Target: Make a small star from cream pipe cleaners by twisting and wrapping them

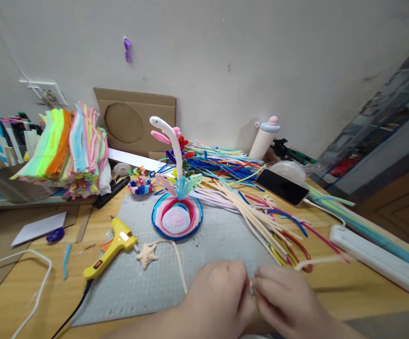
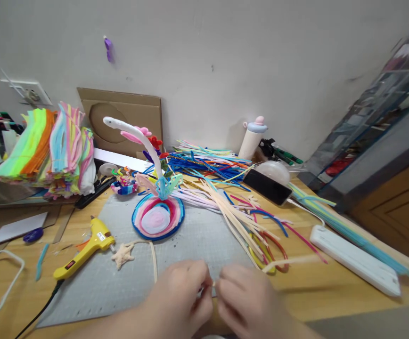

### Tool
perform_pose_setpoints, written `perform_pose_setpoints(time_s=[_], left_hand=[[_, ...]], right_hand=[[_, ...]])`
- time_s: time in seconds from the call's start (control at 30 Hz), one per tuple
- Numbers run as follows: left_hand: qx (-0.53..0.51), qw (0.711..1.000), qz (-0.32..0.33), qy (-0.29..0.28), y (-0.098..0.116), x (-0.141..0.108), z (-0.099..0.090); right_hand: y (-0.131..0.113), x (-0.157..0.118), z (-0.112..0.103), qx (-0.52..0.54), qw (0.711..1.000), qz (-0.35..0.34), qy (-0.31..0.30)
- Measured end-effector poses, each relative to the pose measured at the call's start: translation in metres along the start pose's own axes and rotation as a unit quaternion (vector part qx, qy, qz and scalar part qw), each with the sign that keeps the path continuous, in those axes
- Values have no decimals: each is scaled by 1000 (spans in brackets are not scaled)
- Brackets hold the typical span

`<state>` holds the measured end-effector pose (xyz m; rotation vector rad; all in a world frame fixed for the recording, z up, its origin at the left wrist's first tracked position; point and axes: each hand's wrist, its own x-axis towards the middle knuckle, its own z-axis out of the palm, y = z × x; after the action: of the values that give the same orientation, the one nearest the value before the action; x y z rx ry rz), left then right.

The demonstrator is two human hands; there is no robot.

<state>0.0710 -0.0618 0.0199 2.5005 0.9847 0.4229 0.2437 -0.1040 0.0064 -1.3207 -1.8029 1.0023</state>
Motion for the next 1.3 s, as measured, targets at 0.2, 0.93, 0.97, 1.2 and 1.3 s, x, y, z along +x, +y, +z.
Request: perform_pose_setpoints(time_s=[0.2,0.93,0.97,1.2,1.3], left_hand=[[30,998,51,37,-3,0,2],[3,998,43,34,-4,-3,-6],[9,998,57,41,-5,-3,-6],[123,975,169,78,-6,-1,-8],[181,953,229,76,-7,-1,-11]], right_hand=[[-6,10,3,481,775,388,-133],[-14,12,1,391,873,285,-61],[-12,12,0,441,841,304,-71],[1,17,0,624,626,452,-118],[5,17,2,636,594,483,-96]])
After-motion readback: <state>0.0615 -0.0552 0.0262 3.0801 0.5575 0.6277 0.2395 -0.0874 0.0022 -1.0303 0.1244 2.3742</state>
